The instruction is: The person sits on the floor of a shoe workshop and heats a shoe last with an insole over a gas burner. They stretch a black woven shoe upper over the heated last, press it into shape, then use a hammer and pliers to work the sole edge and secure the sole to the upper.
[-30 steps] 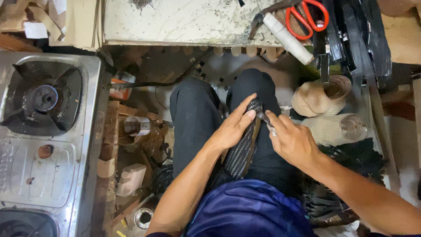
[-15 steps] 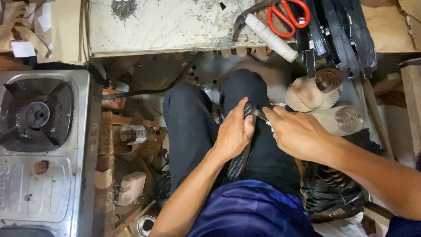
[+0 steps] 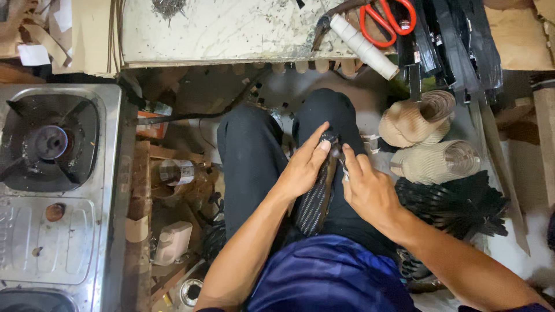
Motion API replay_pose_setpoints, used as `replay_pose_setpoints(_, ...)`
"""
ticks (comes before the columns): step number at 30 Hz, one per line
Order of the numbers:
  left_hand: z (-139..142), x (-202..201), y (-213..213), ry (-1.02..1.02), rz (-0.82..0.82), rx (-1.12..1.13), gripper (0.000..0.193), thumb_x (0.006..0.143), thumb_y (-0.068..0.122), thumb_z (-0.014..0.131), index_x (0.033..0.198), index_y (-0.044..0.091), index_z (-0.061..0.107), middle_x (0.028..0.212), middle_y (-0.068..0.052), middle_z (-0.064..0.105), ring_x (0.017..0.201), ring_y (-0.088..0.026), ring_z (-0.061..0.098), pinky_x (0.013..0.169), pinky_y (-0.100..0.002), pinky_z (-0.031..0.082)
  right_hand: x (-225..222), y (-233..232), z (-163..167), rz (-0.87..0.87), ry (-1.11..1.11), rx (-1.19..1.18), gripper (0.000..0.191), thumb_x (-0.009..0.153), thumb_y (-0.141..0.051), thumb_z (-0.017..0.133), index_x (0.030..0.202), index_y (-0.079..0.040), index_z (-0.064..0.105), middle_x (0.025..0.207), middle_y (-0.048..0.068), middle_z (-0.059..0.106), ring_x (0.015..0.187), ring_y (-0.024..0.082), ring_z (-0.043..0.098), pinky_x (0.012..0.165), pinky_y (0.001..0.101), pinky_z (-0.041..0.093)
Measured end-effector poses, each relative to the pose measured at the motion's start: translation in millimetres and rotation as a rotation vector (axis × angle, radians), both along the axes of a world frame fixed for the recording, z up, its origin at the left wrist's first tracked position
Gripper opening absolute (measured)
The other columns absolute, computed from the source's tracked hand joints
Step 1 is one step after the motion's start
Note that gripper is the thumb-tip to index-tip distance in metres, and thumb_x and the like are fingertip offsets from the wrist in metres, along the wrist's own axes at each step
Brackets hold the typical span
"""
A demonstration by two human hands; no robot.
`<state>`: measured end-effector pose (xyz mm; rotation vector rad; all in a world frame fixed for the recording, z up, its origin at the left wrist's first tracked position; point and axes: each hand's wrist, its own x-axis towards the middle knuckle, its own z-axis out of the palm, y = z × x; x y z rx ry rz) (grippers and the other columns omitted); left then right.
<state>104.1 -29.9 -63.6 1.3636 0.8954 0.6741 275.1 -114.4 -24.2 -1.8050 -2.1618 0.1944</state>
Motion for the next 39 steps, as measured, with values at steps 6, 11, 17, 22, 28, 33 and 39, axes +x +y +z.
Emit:
replay_pose_setpoints(6, 6, 8, -11, 0.059, 0.104, 0.221, 0.045, 0.110, 0.028, 0.043, 0.148, 0.004, 0.045, 0.128, -0.026, 0.067, 0.122, -0.039, 0.065, 0.103, -0.044, 0.049, 0, -4, 0, -0.005, 0.019, 0.002, 0.062, 0.085, -0.008, 0.065, 0.144, 0.000, 0.049, 0.099, 0.019, 0.059, 0.073, 0.039, 0.067, 0.063, 0.0465, 0.055)
replay_pose_setpoints(11, 8, 6, -17, 0.186, 0.134, 0.243, 0.048, 0.108, 0.031, 0.041, 0.148, 0.005, 0.044, 0.126, -0.029, 0.065, 0.120, -0.043, 0.063, 0.102, -0.046, 0.048, 1, 8, 12, -0.163, 0.415, -0.094, 0.037, 0.096, -0.013, 0.065, 0.132, -0.006, 0.060, 0.086, 0.014, 0.062, 0.069, 0.033, 0.067, 0.061, 0.0429, 0.052)
replay_pose_setpoints(17, 10, 7, -26, 0.142, 0.092, 0.309, 0.049, 0.109, 0.031, 0.040, 0.151, 0.005, 0.041, 0.133, -0.030, 0.061, 0.126, -0.043, 0.060, 0.107, -0.046, 0.045, 1, 30, 24, -0.001, 0.503, 0.135, 0.036, 0.094, -0.012, 0.072, 0.127, -0.002, 0.063, 0.096, 0.013, 0.069, 0.083, 0.028, 0.070, 0.071, 0.0369, 0.055)
replay_pose_setpoints(22, 14, 4, -27, 0.116, 0.080, 0.296, 0.051, 0.108, 0.030, 0.041, 0.152, 0.004, 0.041, 0.138, -0.029, 0.060, 0.130, -0.042, 0.059, 0.109, -0.045, 0.045, 9, 43, 30, 0.032, 0.620, 0.002, 0.041, 0.093, -0.009, 0.070, 0.132, -0.002, 0.063, 0.096, 0.011, 0.072, 0.080, 0.021, 0.071, 0.071, 0.0327, 0.057)
replay_pose_setpoints(28, 14, 5, -30, 0.116, 0.062, 0.301, 0.052, 0.108, 0.029, 0.042, 0.152, 0.003, 0.041, 0.141, -0.028, 0.058, 0.133, -0.041, 0.058, 0.110, -0.044, 0.045, 18, 52, 26, -0.123, 0.742, -0.245, 0.036, 0.090, -0.011, 0.069, 0.125, -0.003, 0.066, 0.079, 0.005, 0.071, 0.065, 0.011, 0.070, 0.058, 0.0286, 0.056)
replay_pose_setpoints(33, 13, 6, -30, 0.128, 0.079, 0.330, 0.051, 0.109, 0.027, 0.043, 0.153, 0.003, 0.040, 0.143, -0.029, 0.057, 0.134, -0.042, 0.057, 0.111, -0.044, 0.044, 23, 38, 19, -0.400, 0.709, -0.414, 0.017, 0.096, -0.017, 0.067, 0.104, -0.002, 0.067, 0.070, 0.009, 0.070, 0.055, 0.015, 0.065, 0.050, 0.0288, 0.053)
replay_pose_setpoints(39, 11, 11, -32, 0.183, 0.097, 0.369, 0.051, 0.108, 0.025, 0.043, 0.153, 0.001, 0.040, 0.141, -0.029, 0.057, 0.132, -0.043, 0.057, 0.110, -0.045, 0.045, 24, -13, 17, -0.435, 0.831, -0.691, 0.024, 0.092, -0.021, 0.060, 0.106, -0.007, 0.073, 0.076, 0.005, 0.075, 0.060, 0.014, 0.068, 0.054, 0.0309, 0.055)
